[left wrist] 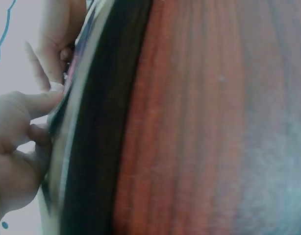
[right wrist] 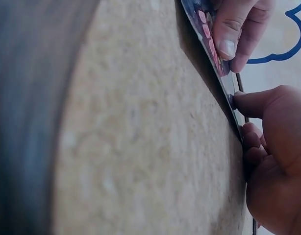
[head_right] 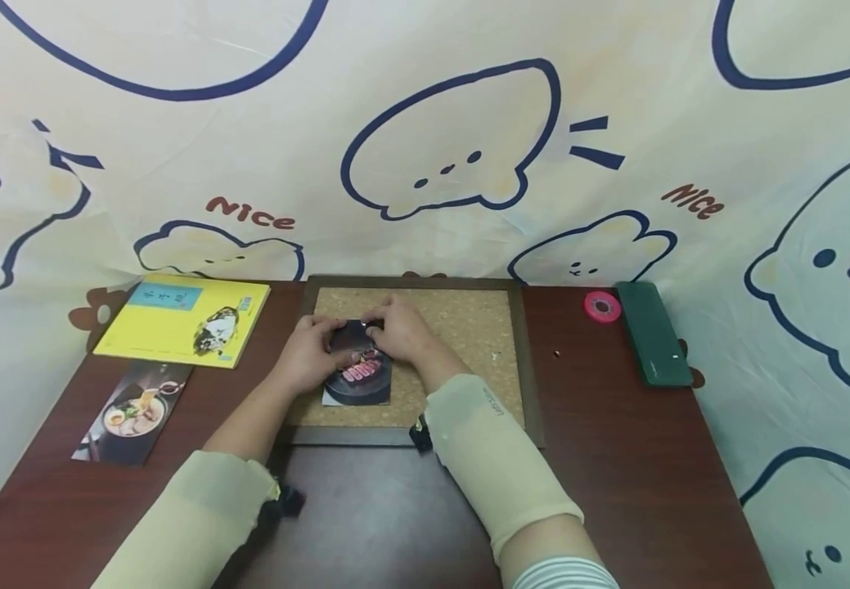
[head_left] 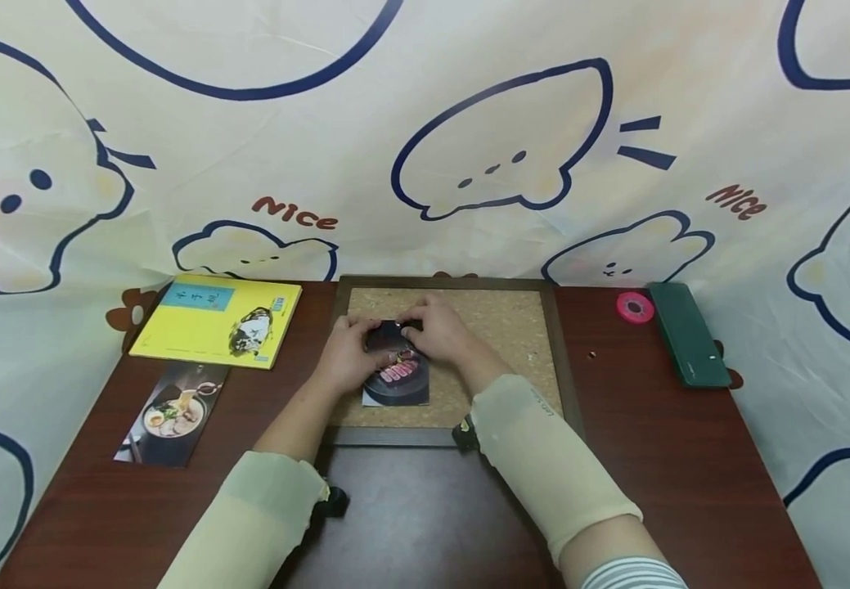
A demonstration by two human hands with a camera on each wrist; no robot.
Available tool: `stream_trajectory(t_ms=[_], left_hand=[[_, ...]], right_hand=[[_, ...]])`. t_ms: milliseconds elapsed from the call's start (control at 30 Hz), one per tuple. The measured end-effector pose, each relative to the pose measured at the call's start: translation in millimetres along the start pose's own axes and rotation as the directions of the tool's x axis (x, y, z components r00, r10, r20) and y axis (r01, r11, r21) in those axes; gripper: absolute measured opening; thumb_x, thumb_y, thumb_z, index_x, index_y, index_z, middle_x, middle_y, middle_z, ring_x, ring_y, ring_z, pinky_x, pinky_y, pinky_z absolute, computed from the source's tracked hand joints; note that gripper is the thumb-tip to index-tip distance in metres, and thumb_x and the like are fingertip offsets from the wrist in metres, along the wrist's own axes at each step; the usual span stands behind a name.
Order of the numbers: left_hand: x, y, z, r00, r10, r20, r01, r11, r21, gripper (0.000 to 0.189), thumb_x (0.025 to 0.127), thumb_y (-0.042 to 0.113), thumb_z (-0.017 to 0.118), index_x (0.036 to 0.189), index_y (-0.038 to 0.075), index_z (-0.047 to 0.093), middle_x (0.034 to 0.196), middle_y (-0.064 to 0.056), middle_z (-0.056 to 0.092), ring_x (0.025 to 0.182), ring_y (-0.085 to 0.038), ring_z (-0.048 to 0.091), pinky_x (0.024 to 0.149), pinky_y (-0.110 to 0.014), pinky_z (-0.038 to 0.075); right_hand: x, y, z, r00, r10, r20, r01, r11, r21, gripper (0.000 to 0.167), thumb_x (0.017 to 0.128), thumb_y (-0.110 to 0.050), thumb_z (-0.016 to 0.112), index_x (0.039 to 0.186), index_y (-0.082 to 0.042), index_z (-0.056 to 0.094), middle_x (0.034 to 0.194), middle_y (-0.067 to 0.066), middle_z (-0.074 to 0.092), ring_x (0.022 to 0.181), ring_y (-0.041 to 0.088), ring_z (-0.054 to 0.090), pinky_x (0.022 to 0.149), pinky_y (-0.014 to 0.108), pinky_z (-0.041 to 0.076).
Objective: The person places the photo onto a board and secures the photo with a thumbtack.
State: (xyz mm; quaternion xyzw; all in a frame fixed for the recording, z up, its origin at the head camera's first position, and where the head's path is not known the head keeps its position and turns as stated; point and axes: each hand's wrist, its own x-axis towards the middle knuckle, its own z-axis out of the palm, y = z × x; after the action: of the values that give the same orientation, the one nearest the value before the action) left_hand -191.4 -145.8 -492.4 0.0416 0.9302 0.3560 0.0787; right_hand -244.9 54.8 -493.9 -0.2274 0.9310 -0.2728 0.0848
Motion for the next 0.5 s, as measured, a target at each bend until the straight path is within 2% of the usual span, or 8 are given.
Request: stream_trajectory(t_ms=[233,500], left_hand=[[-4.8,4.6,-4.8,0.999,-0.010,0.033,0.008,0.999,0.043,0.074,0.088,0.034,0.084,0.147,0.000,0.055,0.147,-0.026,0.042,0.125,-0.039,0.052,0.103,-0.052,0.047],[-14.0,5.4,-3.6,1.000,0.000,-0.006,0.000,1.000,0.020,0.068,0.089,0.027,0.083,0.145,-0.001,0.056,0.146,-0.026,0.045,0.122,-0.038,0.054,0.099,-0.052,0.049]], right_hand=[[-4.5,3,3,0.999,-0.035,-0.031,0.037,0.999,0.037,0.030,0.101,-0.021,0.067,0.130,-0.017,0.073,0.129,0.010,0.058,0.117,0.026,0.056,0.102,0.044,0.047],[-18.4,8,-4,0.995,-0.008,-0.104,0.026,0.985,0.172,0.034,0.097,-0.018,0.074,0.131,-0.015,0.071,0.126,0.003,0.064,0.100,0.017,0.062,0.086,0.033,0.054]])
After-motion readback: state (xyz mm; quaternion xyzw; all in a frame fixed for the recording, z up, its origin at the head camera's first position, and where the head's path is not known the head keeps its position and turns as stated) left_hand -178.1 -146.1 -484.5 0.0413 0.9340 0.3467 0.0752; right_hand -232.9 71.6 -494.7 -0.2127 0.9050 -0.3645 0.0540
